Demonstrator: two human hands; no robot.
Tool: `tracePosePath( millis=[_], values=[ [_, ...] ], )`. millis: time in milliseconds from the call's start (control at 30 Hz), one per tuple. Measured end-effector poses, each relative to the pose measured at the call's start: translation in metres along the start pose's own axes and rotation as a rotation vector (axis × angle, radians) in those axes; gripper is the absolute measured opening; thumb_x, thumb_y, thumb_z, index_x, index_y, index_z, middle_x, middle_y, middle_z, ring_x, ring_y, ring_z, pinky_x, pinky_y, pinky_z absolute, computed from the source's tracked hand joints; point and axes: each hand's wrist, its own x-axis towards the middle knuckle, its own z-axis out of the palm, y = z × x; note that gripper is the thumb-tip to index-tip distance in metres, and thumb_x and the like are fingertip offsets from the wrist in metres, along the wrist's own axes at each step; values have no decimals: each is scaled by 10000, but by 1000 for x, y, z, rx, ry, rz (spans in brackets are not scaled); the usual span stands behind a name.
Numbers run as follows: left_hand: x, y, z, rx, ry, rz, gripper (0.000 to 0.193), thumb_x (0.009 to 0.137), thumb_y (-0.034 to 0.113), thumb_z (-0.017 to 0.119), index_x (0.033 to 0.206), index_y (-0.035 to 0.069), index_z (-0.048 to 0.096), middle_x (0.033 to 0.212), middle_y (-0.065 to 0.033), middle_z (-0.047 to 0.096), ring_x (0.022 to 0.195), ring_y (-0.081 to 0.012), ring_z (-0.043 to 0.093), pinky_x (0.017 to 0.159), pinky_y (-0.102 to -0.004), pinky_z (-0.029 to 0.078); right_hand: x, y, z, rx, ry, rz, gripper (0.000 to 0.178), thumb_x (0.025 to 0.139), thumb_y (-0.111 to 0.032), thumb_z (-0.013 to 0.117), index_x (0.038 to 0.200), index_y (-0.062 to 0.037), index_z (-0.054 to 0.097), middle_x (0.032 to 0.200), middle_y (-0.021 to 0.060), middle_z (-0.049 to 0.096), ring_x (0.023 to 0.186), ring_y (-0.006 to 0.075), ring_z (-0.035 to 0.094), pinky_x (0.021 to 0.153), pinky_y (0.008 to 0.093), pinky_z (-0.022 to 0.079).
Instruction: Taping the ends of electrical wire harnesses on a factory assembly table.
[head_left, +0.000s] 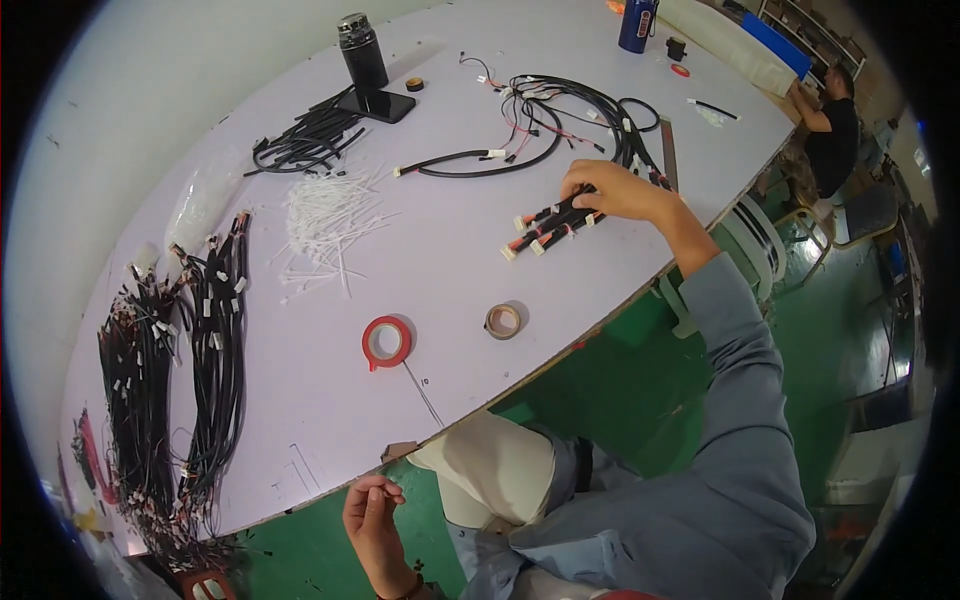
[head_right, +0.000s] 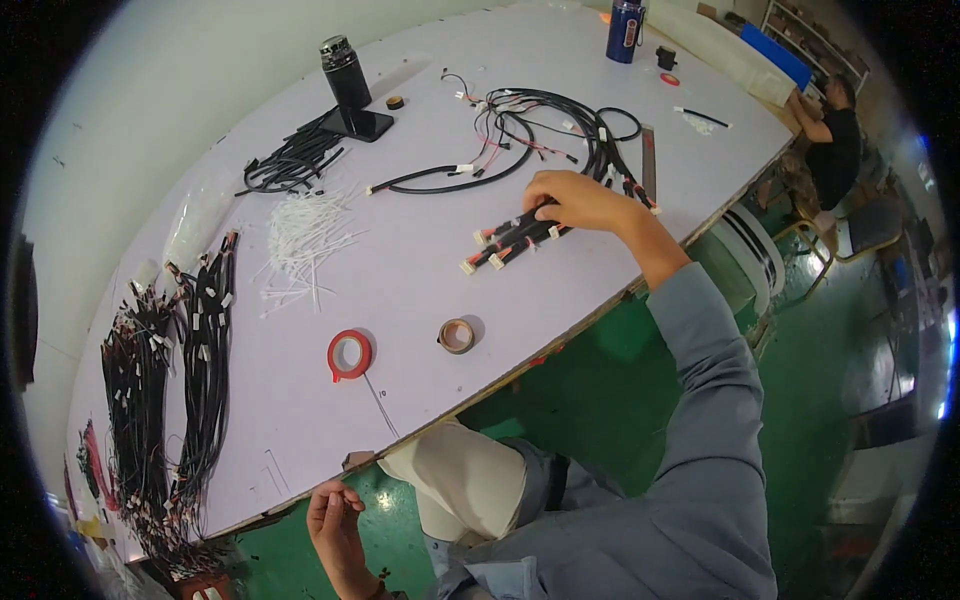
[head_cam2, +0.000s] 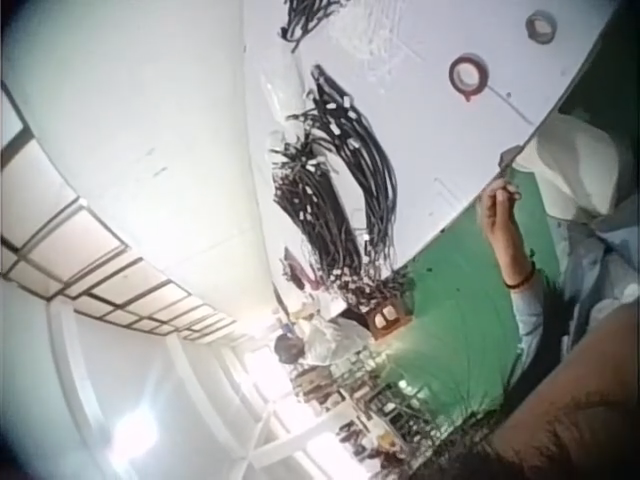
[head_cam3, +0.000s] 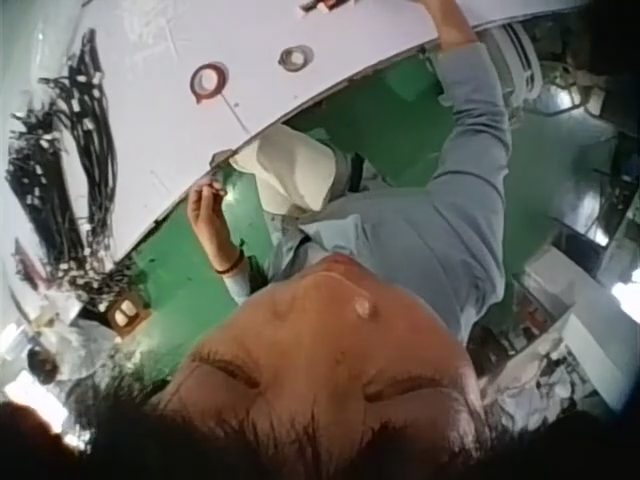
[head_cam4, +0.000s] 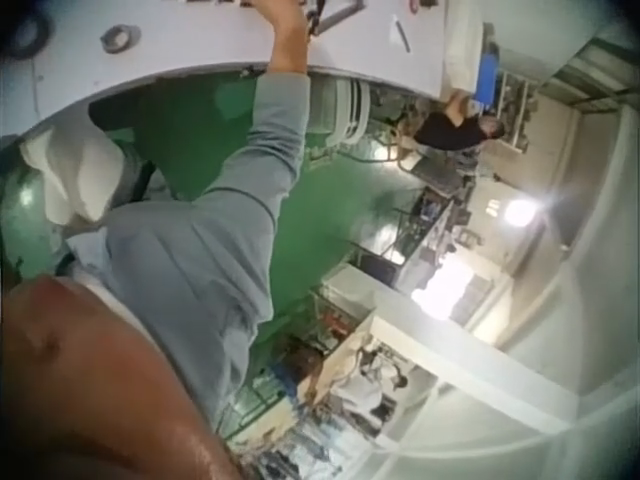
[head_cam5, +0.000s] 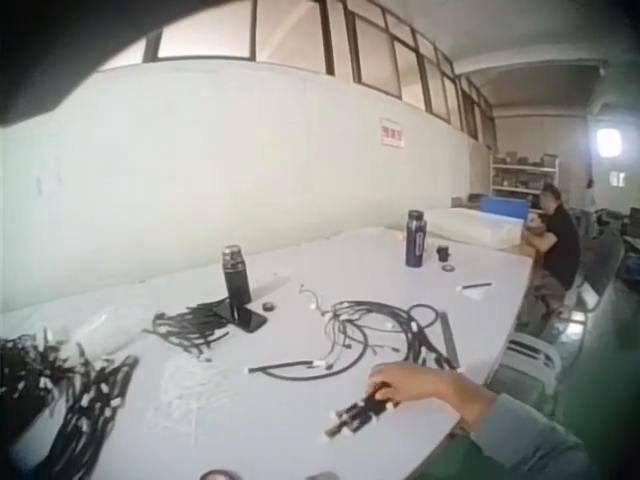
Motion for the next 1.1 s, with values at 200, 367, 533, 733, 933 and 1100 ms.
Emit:
tracePosePath(
  millis=[200, 367, 533, 733, 933, 1100],
  values=[
    [-8, 4, 7, 21, -65, -30, 149, 919, 111, 508, 984, -7, 570, 829, -71, 578, 745, -134, 532, 704, -244, 441, 1, -32, -39, 116, 515, -40, 138, 848, -59, 550, 975, -26, 593, 925, 93, 566, 898, 226, 544, 808, 310, 421],
    [-9, 15, 24, 134, -283, 81, 252, 927, 151, 509, 1106, -20, 554, 919, -98, 599, 793, -135, 539, 717, -251, 445, 0, -67, -99, -322, 760, -349, 182, 875, -68, 506, 1035, -36, 586, 977, 113, 570, 903, 285, 545, 820, 344, 430],
    [-11, 35, 93, 172, -347, 342, 442, 962, 252, 458, 1308, -18, 409, 1156, -132, 551, 919, -149, 553, 799, -294, 464, -17, -161, -27, -238, 616, -793, 167, 827, -90, 503, 952, -65, 611, 912, 90, 569, 819, 253, 555, 726, 343, 446],
    [-23, 3, 105, -178, -279, 384, 463, 980, 312, 413, 1296, -27, 421, 1243, -113, 506, 1004, -164, 558, 806, -308, 481, -83, -232, 103, -128, 376, -824, 305, 765, -215, 619, 1040, -97, 564, 952, 46, 531, 621, 196, 550, 508, 317, 422],
    [-26, 7, 93, -171, -327, 454, 393, 975, 344, 413, 1145, 4, 510, 1240, -163, 528, 1012, -163, 562, 792, -275, 479, -95, -188, 109, -223, 293, -702, 291, 767, -159, 618, 1056, -152, 592, 873, 40, 578, 714, 214, 551, 708, 346, 426],
    [-14, 16, 89, -180, -312, 572, 354, 955, 372, 442, 1107, 58, 502, 1222, -151, 535, 1017, -168, 552, 814, -295, 481, -59, -75, 54, -454, 628, -419, 129, 757, -78, 556, 866, -133, 597, 789, 39, 566, 785, 226, 545, 783, 382, 397]
  ],
)
